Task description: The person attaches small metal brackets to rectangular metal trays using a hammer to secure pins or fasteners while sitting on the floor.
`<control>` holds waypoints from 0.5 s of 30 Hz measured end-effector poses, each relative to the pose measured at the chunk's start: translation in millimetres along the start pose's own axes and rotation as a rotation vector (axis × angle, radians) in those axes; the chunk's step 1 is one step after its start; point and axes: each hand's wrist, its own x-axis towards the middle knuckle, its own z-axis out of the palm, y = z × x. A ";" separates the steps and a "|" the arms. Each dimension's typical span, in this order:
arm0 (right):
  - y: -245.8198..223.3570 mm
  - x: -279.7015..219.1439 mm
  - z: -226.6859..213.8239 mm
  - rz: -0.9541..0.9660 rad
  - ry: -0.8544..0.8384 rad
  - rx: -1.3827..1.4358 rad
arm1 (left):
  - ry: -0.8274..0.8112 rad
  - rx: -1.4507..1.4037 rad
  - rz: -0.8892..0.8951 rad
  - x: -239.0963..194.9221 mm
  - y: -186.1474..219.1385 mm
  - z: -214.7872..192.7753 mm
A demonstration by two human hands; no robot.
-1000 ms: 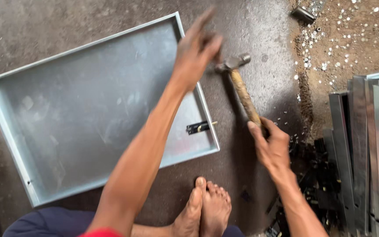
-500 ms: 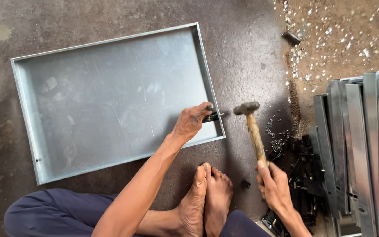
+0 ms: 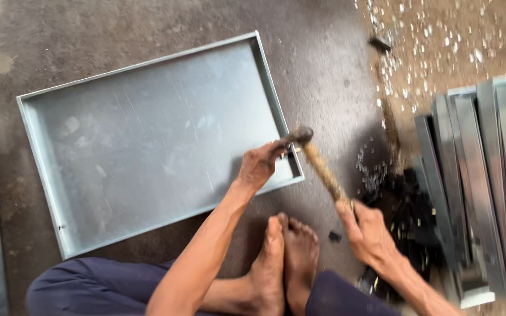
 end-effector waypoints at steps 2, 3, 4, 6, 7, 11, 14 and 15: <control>-4.1 -1.7 -4.7 0.142 -0.002 0.047 | 0.150 0.043 0.138 1.8 -2.2 -1.2; -4.9 -1.5 -7.0 0.068 0.076 0.107 | 0.173 0.026 0.149 17.1 -8.8 -4.1; -5.0 -17.4 -8.0 0.041 0.132 0.166 | 0.161 -0.013 0.127 10.8 -6.5 -0.8; 0.6 -18.4 -3.0 0.038 0.085 0.189 | 0.136 -0.044 0.102 2.9 0.5 2.3; 2.6 -16.7 -1.1 0.029 0.067 0.200 | 0.123 -0.038 0.100 1.9 5.3 0.9; 10.5 -17.6 9.1 0.306 -0.012 0.048 | 0.146 -0.016 -0.003 15.2 23.2 -11.3; 32.9 -12.3 16.5 0.349 0.037 0.047 | 0.132 -0.147 -0.207 33.9 34.6 -21.6; 42.8 -15.6 19.3 0.372 0.041 0.048 | -0.025 -0.039 -0.172 34.0 43.7 -17.3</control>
